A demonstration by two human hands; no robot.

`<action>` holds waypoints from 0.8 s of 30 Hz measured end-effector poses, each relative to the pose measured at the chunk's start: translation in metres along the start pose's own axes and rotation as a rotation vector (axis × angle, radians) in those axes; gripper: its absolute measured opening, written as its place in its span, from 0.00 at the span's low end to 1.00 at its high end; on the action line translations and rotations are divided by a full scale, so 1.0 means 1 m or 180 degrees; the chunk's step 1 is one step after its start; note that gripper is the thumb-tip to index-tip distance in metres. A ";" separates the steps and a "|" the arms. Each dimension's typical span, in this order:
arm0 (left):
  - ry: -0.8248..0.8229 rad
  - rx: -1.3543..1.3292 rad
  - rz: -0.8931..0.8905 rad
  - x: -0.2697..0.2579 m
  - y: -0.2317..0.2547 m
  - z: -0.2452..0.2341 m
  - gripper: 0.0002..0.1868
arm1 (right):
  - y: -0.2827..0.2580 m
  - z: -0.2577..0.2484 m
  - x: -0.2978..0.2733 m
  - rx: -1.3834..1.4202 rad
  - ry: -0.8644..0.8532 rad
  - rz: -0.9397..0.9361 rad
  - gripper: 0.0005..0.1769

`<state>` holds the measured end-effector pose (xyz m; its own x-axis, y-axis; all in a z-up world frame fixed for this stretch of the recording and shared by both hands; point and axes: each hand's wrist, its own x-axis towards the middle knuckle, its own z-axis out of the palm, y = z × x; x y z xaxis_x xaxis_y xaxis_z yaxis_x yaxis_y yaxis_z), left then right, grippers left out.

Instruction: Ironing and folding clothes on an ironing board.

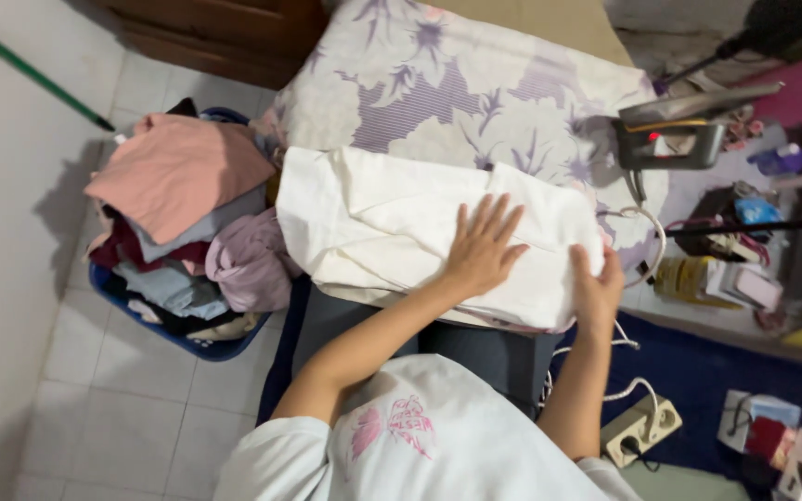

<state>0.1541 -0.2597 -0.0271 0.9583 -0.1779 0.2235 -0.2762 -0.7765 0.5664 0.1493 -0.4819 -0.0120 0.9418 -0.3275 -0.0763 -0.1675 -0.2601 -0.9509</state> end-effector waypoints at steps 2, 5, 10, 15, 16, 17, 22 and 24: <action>0.0029 -0.0085 -0.0005 0.002 0.009 0.005 0.36 | -0.007 -0.012 0.002 -0.0167 -0.0007 -0.0187 0.20; 0.0006 -0.0340 0.0059 -0.003 0.025 0.013 0.35 | -0.027 -0.025 -0.004 -0.0238 0.0132 -0.0311 0.18; -0.0072 -0.0759 0.0026 -0.019 0.018 0.018 0.34 | -0.088 0.009 -0.026 0.0095 0.0059 -0.0513 0.16; -0.0667 -0.6478 -0.1675 -0.053 -0.059 0.053 0.38 | -0.156 0.128 -0.079 -0.0202 -0.1261 -0.0654 0.28; -0.0649 -0.6473 -0.1665 -0.058 -0.067 0.057 0.38 | -0.178 0.146 -0.092 -0.0196 -0.1273 -0.0666 0.28; -0.0556 -0.7284 -0.1297 -0.062 -0.075 0.060 0.35 | -0.200 0.163 -0.105 -0.0305 -0.1836 -0.0371 0.30; 0.0120 -1.0277 0.0870 -0.077 -0.101 0.047 0.24 | -0.177 0.198 -0.116 -0.0742 -0.1978 -0.1309 0.27; 0.0112 -0.6180 -0.1330 -0.075 -0.099 0.017 0.32 | -0.150 0.194 -0.100 -0.1604 -0.1275 -0.2070 0.26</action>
<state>0.1110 -0.1794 -0.1137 0.9781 -0.1630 -0.1293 0.2069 0.8269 0.5228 0.1373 -0.2336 0.0803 0.9100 0.3375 0.2407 0.4125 -0.6796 -0.6066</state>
